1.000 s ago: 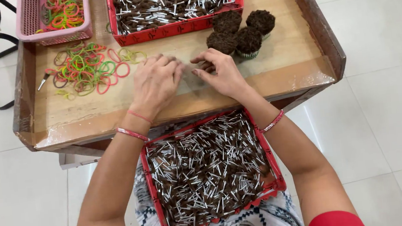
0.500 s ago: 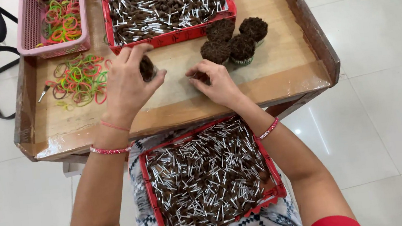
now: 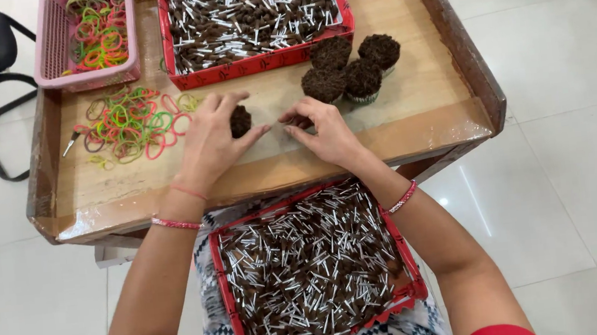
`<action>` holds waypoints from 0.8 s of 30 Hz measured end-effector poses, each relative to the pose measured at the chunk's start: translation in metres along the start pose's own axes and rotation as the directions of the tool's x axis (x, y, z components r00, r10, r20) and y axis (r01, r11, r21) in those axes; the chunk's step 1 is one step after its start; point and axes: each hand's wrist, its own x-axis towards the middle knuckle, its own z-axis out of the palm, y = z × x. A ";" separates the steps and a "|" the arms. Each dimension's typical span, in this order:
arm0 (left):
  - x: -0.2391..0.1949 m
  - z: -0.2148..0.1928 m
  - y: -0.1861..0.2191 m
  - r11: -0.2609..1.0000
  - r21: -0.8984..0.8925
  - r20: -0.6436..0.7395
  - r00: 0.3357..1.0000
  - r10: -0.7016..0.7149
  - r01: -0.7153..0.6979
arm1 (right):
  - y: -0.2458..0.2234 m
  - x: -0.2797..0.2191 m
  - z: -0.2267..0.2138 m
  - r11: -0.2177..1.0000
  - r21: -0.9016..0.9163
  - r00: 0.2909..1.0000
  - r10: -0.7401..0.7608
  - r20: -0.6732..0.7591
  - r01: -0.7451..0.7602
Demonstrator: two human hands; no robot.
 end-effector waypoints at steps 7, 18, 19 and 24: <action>0.003 0.007 -0.009 0.967 0.236 -0.028 0.994 0.103 -0.094 | 0.000 -0.003 -0.002 0.999 -0.026 1.000 0.020 0.003 -0.020; 0.010 -0.032 0.016 0.914 -0.124 -0.083 0.922 0.379 -0.387 | -0.006 -0.001 -0.007 0.998 -0.054 1.000 0.008 -0.010 -0.009; 0.007 -0.029 0.019 0.915 -0.125 -0.078 0.923 0.377 -0.384 | -0.005 -0.001 -0.004 0.999 -0.050 1.000 0.011 -0.010 -0.012; 0.003 -0.003 -0.001 0.998 -0.040 0.123 0.991 0.047 -0.042 | -0.008 -0.004 -0.001 1.000 -0.018 1.000 0.015 0.009 -0.014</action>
